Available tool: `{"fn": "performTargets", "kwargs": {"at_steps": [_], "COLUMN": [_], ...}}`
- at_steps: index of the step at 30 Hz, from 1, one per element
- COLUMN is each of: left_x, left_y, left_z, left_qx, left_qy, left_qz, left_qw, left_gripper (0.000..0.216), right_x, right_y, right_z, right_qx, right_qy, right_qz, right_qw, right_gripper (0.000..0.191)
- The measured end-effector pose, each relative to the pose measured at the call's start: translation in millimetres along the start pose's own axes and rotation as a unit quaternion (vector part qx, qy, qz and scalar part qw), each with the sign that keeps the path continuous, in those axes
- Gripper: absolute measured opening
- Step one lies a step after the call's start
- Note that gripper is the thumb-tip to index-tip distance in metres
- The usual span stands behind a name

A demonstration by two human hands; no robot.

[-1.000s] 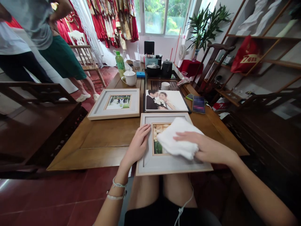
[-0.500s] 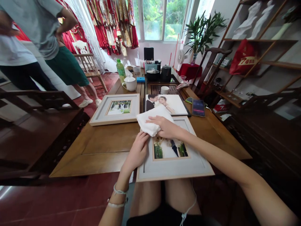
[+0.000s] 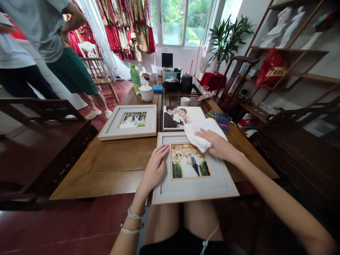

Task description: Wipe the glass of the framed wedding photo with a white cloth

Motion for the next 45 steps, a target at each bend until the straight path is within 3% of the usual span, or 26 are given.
{"fn": "performTargets", "kwargs": {"at_steps": [6,13,16,19,23,27,30,33,40,42,45], "left_x": [-0.6,-1.4,-1.1,-1.1,-1.5,-1.7,-1.6,-1.6,-2.0,-1.9,-1.5], "left_y": [-0.6,-0.7,-0.3,1.1,1.1,0.4,0.9,1.8,1.4,1.4,1.7], "left_z": [0.3,-0.2,0.0,0.8,0.6,0.9,0.5,0.6,0.3,0.1,0.4], "left_qx": [0.0,-0.006,-0.01,-0.014,-0.023,-0.018,-0.015,-0.012,-0.019,-0.023,-0.024], "left_qy": [-0.007,-0.001,0.002,-0.007,-0.032,-0.025,-0.024,-0.024,-0.021,-0.021,-0.021], "left_qz": [0.003,-0.013,-0.021,-0.025,-0.019,-0.019,-0.015,-0.007,-0.014,-0.016,-0.013], "left_qw": [1.0,1.0,1.0,1.0,0.999,0.999,0.999,1.0,1.0,0.999,0.999], "left_gripper": [0.043,0.042,0.042,0.042,0.044,0.045,0.044,0.044,0.045,0.046,0.046], "right_x": [-9.8,24.8,36.4,37.8,30.5,23.8,25.3,33.2,57.9,59.4,54.5], "right_y": [-61.4,-130.9,-144.7,-136.0,-95.1,-47.9,-27.8,-34.8,-100.1,-103.2,-87.0], "right_z": [-10.7,6.3,9.1,1.2,-10.4,-4.8,3.7,6.7,9.2,8.8,5.5], "right_qx": [-0.065,-0.22,-0.228,-0.196,-0.086,0.046,0.103,0.084,-0.034,-0.04,-0.02], "right_qy": [-0.071,-0.159,-0.169,-0.174,-0.144,-0.079,-0.036,-0.025,-0.085,-0.091,-0.084], "right_qz": [0.072,0.171,0.187,0.193,0.18,0.1,0.022,-0.003,0.028,0.037,0.04], "right_qw": [0.993,0.947,0.94,0.946,0.969,0.991,0.994,0.996,0.995,0.994,0.995], "right_gripper": [0.076,0.08,0.085,0.084,0.077,0.072,0.072,0.076,0.07,0.073,0.075]}}
Point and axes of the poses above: each hand's wrist, its own x-axis away from the middle knuckle, its own z-axis out of the back of the hand, y = z × x, the point moved 5 cm from there along -x, towards the middle knuckle, and after that the axes turned 10 degrees about z, right-handed, at the moved point
